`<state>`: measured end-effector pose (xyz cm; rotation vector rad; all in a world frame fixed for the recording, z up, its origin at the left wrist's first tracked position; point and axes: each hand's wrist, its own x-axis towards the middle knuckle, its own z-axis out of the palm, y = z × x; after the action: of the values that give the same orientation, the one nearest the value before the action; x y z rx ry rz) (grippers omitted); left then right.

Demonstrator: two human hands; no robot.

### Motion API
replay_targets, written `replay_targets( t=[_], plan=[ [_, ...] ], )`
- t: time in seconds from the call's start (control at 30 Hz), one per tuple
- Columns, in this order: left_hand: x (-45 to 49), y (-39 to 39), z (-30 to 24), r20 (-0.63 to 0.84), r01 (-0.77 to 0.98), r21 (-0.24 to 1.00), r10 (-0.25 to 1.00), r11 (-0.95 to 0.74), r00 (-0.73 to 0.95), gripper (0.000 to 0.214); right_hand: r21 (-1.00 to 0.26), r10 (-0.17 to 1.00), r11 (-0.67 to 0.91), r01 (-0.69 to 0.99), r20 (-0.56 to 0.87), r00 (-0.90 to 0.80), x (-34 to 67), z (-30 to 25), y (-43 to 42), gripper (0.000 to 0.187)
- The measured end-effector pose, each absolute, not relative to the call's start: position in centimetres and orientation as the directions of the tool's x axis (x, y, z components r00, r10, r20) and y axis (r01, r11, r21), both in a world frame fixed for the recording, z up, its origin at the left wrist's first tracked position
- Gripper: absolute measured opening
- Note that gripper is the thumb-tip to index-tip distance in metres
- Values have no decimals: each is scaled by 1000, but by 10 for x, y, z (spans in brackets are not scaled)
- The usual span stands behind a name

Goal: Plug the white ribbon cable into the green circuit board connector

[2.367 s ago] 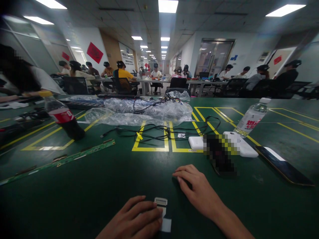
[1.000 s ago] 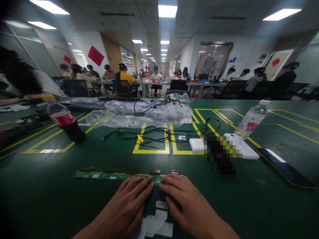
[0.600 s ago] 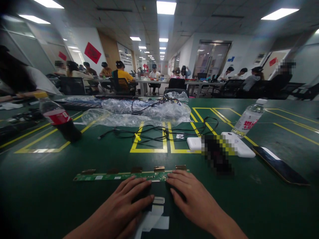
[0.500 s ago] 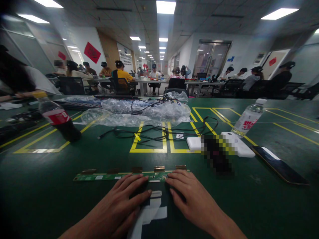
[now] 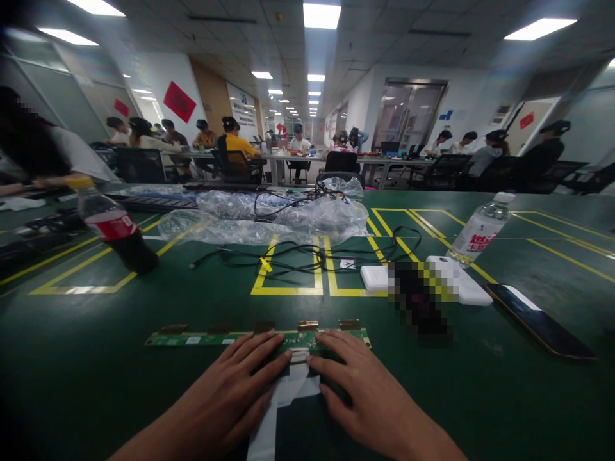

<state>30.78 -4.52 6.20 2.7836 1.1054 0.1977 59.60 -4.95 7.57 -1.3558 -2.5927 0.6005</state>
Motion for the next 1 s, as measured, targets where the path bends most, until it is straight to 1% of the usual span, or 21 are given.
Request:
replay_targets(
  t=[0.27, 0.37, 0.53, 0.77, 1.0],
  plan=[
    [304, -46, 63, 110, 619, 231, 652, -751, 750, 61, -406, 817, 514, 755, -34, -575, 593, 74, -50, 49],
    [305, -46, 64, 95, 630, 228, 661, -743, 745, 62, -396, 821, 509, 764, -44, -569, 594, 75, -50, 48],
    [306, -47, 65, 113, 644, 257, 684, -720, 720, 63, -407, 818, 525, 747, -1, -575, 595, 72, -51, 49],
    [305, -48, 67, 89, 651, 245, 685, -719, 723, 63, -381, 812, 537, 753, -10, -584, 592, 73, -53, 53],
    [307, -49, 65, 125, 653, 232, 688, -721, 715, 60, -362, 809, 553, 750, 19, -588, 592, 71, -54, 56]
  ],
)
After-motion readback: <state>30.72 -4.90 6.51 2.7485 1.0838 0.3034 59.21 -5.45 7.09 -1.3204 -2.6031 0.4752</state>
